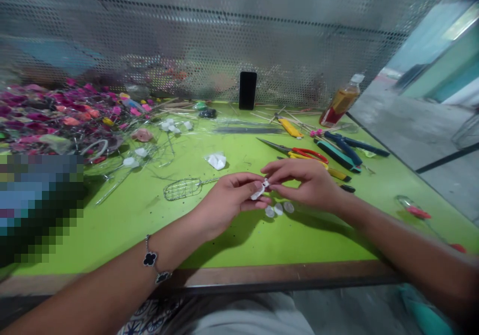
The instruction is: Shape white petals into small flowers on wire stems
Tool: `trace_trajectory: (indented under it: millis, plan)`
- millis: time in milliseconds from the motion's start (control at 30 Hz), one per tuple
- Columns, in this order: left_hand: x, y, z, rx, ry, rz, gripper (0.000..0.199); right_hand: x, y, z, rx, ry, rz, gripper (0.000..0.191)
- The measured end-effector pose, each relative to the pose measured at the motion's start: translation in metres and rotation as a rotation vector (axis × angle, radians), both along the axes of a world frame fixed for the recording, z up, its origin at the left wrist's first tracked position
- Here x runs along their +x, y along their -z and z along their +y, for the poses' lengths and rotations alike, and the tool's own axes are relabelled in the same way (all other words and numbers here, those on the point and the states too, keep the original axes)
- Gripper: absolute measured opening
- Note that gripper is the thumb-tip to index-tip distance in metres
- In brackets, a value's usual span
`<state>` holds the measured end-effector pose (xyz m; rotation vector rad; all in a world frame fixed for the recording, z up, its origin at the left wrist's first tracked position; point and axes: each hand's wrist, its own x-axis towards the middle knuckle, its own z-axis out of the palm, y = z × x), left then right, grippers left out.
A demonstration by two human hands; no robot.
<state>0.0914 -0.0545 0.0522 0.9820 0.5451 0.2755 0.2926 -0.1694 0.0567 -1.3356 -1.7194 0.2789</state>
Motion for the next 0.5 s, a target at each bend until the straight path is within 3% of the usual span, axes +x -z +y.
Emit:
trace_trajectory:
  millis: [200, 367, 500]
  plan:
    - [-0.001, -0.007, 0.001, -0.159, 0.009, 0.016, 0.016, -0.004, -0.001, -0.001, 0.200, 0.016, -0.266, 0.010]
    - [-0.001, -0.002, 0.003, -0.120, 0.014, -0.027, 0.012, -0.008, 0.000, 0.000, 0.168, 0.082, -0.235, 0.017]
    - [-0.001, 0.004, 0.005, -0.058, 0.014, -0.051, 0.020, -0.006, -0.001, 0.000, 0.155, 0.007, -0.206, 0.010]
